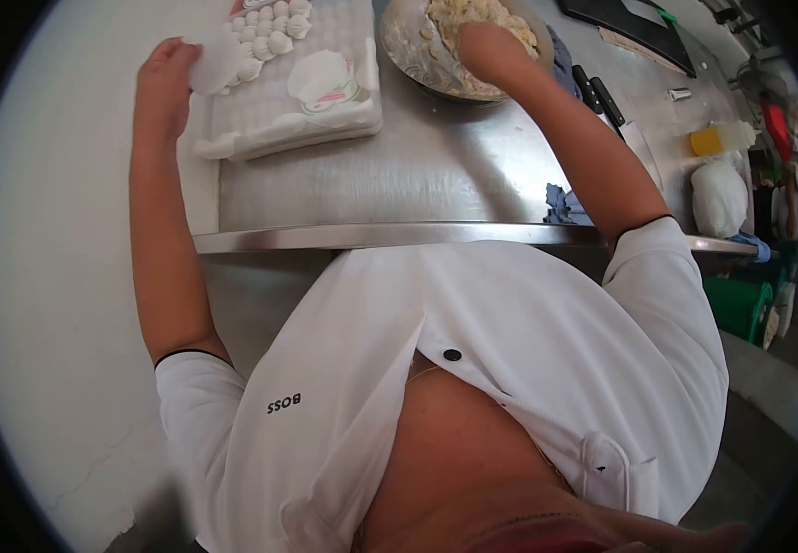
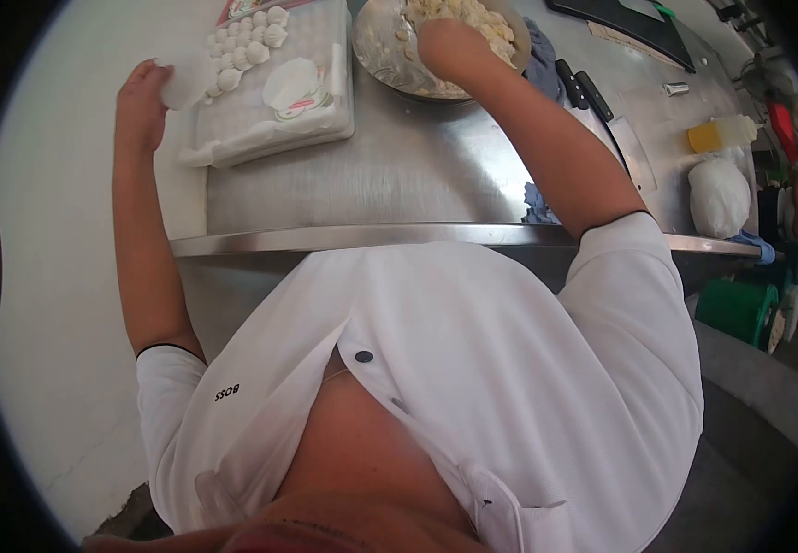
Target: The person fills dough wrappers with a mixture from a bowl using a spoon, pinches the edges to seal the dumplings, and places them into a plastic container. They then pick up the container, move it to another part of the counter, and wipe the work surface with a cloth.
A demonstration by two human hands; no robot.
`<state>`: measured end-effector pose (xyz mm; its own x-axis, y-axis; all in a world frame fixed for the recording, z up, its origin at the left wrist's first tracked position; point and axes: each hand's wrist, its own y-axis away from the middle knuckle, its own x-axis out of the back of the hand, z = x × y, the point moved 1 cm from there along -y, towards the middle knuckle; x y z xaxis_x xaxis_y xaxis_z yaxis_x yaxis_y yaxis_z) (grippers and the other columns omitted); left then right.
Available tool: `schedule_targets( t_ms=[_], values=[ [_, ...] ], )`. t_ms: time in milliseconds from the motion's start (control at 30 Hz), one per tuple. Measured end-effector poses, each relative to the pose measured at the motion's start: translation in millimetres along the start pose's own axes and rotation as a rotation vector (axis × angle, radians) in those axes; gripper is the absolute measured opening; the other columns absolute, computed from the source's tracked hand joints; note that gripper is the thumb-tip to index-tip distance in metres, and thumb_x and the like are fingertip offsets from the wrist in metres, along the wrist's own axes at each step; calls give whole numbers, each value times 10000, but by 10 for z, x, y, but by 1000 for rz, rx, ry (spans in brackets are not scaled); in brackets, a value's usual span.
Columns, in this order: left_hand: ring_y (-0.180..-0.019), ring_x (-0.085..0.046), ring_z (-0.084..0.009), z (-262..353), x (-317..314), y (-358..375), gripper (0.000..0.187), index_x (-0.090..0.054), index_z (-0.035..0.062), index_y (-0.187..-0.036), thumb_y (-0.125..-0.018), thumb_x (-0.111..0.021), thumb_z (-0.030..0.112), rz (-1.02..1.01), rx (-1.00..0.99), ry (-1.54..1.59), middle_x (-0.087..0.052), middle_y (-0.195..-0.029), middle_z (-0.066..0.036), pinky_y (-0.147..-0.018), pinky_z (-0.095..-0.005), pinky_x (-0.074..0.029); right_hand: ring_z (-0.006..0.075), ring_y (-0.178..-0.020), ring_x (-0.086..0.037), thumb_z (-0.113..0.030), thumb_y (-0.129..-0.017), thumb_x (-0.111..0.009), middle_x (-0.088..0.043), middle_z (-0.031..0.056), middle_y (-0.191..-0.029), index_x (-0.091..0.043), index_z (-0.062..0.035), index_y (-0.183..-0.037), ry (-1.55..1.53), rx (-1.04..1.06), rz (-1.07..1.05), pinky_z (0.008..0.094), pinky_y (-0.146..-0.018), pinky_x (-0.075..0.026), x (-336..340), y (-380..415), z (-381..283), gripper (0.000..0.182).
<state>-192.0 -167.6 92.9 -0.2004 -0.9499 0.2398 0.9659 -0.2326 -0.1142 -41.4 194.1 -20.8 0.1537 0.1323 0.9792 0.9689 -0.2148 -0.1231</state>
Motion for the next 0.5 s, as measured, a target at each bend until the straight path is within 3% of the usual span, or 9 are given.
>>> schedule_targets(
  t_ms=[33, 100, 133, 200, 333, 400, 433, 500],
  values=[
    [-843, -604, -154, 34, 39, -33, 285, -587, -45, -1089, -891, -615, 158, -1, 2, -1, -631, -942, -43, -774, -285, -493, 390, -875, -682, -47, -793, -565, -686, 251, -905, -700, 12, -892, -1, 0, -2, 467, -744, -546, -28, -35, 38, 177],
    [-1129, -587, -254, 129, 68, -70, 304, -533, -53, -1206, -946, -519, 105, -218, 99, 524, -612, -1194, -143, -989, -397, -467, 390, -882, -683, -30, -794, -564, -689, 248, -917, -700, 14, -926, 48, 53, -31, 465, -754, -547, -101, -157, 130, 194],
    [-1129, -587, -254, 174, 48, -45, 304, -533, -53, -1206, -946, -519, 105, -218, 99, 522, -612, -1194, -143, -989, -397, -467, 390, -882, -683, -30, -794, -564, -689, 248, -917, -700, 14, -926, 47, 54, -31, 465, -754, -547, -148, -168, 160, 194],
    [-1277, -482, -315, 251, -53, 99, 319, -496, -75, -1240, -962, -462, 77, -227, 168, 872, -540, -1322, -186, -1109, -479, -353, 386, -879, -684, -18, -795, -546, -691, 245, -917, -697, 18, -933, 128, 66, -193, 467, -765, -546, -246, -167, 214, 208],
    [-1317, -441, -336, 449, -228, 441, 347, -474, -71, -1276, -972, -443, 94, -96, 97, 967, -488, -1387, -201, -1126, -512, -312, 386, -868, -684, -1, -785, -535, -691, 242, -915, -696, 24, -927, 84, 127, -260, 466, -788, -539, -123, 113, 276, 216],
    [-1318, -447, -338, 302, -100, 449, 377, -460, -80, -1297, -979, -459, 122, -632, 19, 1170, -478, -1398, -200, -1112, -486, -350, 403, -891, -659, -45, -826, -490, -679, 240, -915, -679, 21, -910, -53, 150, -158, 459, -814, -512, 4, 253, 340, 217],
    [-1318, -447, -338, 240, -185, 502, 377, -460, -80, -1297, -979, -459, 122, -633, 22, 1168, -478, -1398, -200, -1112, -486, -350, 403, -891, -659, -45, -826, -490, -679, 240, -915, -679, 21, -910, -55, 148, -159, 459, -814, -512, 68, 227, 361, 217],
    [-1300, -478, -330, 56, -526, 674, 407, -449, -86, -1321, -974, -479, 125, -602, 242, 1057, -484, -1391, -206, -1092, -456, -390, 403, -883, -654, -82, -848, -492, -675, 236, -914, -681, -6, -924, -52, 94, -287, 468, -806, -505, 144, 131, 419, 218]
  ],
)
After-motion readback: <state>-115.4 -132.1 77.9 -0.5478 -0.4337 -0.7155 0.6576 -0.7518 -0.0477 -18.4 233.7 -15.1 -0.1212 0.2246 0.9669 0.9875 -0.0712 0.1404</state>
